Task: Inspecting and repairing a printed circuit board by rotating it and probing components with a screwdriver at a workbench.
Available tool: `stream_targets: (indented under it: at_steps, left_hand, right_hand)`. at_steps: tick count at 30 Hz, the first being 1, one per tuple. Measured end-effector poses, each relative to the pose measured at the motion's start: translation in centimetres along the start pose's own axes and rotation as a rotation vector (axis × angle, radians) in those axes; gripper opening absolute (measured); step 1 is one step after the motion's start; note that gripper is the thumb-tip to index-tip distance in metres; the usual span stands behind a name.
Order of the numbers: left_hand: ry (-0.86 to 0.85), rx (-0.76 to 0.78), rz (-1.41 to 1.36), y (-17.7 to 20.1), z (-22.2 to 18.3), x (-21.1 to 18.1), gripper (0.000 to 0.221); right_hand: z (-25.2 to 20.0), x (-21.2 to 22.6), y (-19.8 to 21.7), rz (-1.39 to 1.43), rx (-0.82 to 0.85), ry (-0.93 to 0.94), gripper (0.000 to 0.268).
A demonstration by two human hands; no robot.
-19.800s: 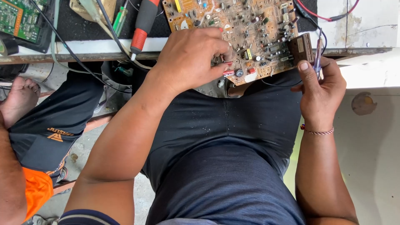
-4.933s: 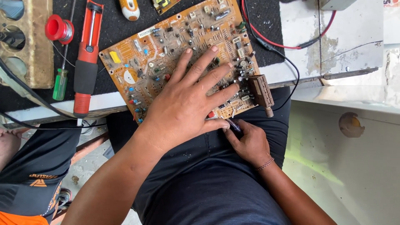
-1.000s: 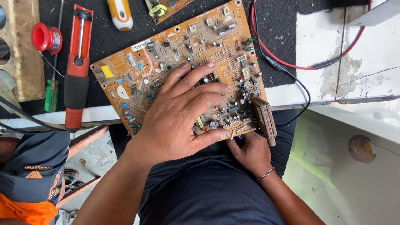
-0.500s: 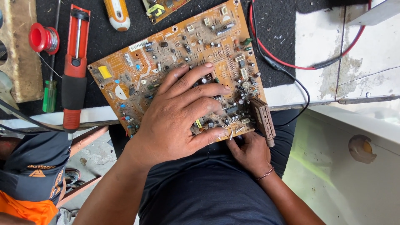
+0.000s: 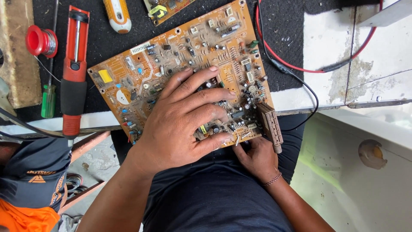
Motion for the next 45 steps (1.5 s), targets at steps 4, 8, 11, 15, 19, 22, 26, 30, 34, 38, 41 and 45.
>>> stream_targets:
  at_steps: [4, 8, 11, 15, 19, 22, 26, 30, 34, 38, 41, 45]
  left_hand:
    - [-0.007, -0.012, -0.019, 0.1, 0.0, 0.1, 0.029]
    - [-0.020, -0.022, -0.040, 0.2, 0.0, 0.1, 0.024]
    - [-0.024, -0.027, -0.058, 0.0, -0.3, 0.4, 0.022]
    - [-0.041, -0.050, -0.055, 0.0, -0.4, 0.5, 0.023]
    - [-0.035, -0.034, -0.050, -0.1, -0.8, 0.6, 0.024]
    - [0.006, -0.035, -0.117, -0.3, -1.2, 1.0, 0.033]
    - [0.051, -0.114, -0.410, 0.2, -1.8, 1.5, 0.034]
    - [0.045, -0.109, -0.542, 1.0, -2.0, 1.5, 0.029]
    - [0.069, -0.157, -0.642, 1.7, -2.2, 0.7, 0.020]
    - [0.048, -0.355, -0.495, 3.0, -2.9, -0.1, 0.015]
    - [-0.011, -0.551, -0.351, 4.8, -5.2, -1.1, 0.027]
    - [0.112, -0.456, -0.385, 4.0, -10.8, -1.4, 0.049]
  right_hand:
    - [0.2, 0.2, 0.2, 0.011, -0.024, 0.056, 0.032]
    - [-0.1, -0.1, -0.2, -0.043, -0.013, 0.019, 0.041]
    - [-0.1, 0.0, -0.1, -0.075, 0.001, 0.028, 0.036]
    - [0.0, 0.7, 0.1, -0.072, 0.051, -0.058, 0.037]
    - [0.1, 1.8, 0.4, -0.087, 0.010, -0.002, 0.030]
    - [0.1, 2.1, 0.2, -0.117, 0.025, -0.042, 0.036]
    - [-0.1, 2.9, 0.3, -0.134, 0.032, -0.036, 0.037]
    - [0.2, 4.4, 0.7, -0.146, 0.032, -0.056, 0.039]
    - [-0.2, 5.1, 0.6, -0.172, 0.028, -0.022, 0.035]
    - [-0.6, 5.3, 0.2, -0.223, 0.006, 0.009, 0.038]
    - [-0.8, 5.3, 0.2, -0.221, 0.043, -0.076, 0.047]
    - [-0.7, 5.3, 0.7, -0.113, 0.081, -0.217, 0.041]
Point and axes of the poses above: each hand's wrist, its own z-axis towards the middle knuckle, its own y-axis out of the back of the hand, x = y × z, the point moved 1 cm from there along z, towards the middle knuckle, and after that the axes turned 14 degrees about y, right-handed, at the moved point
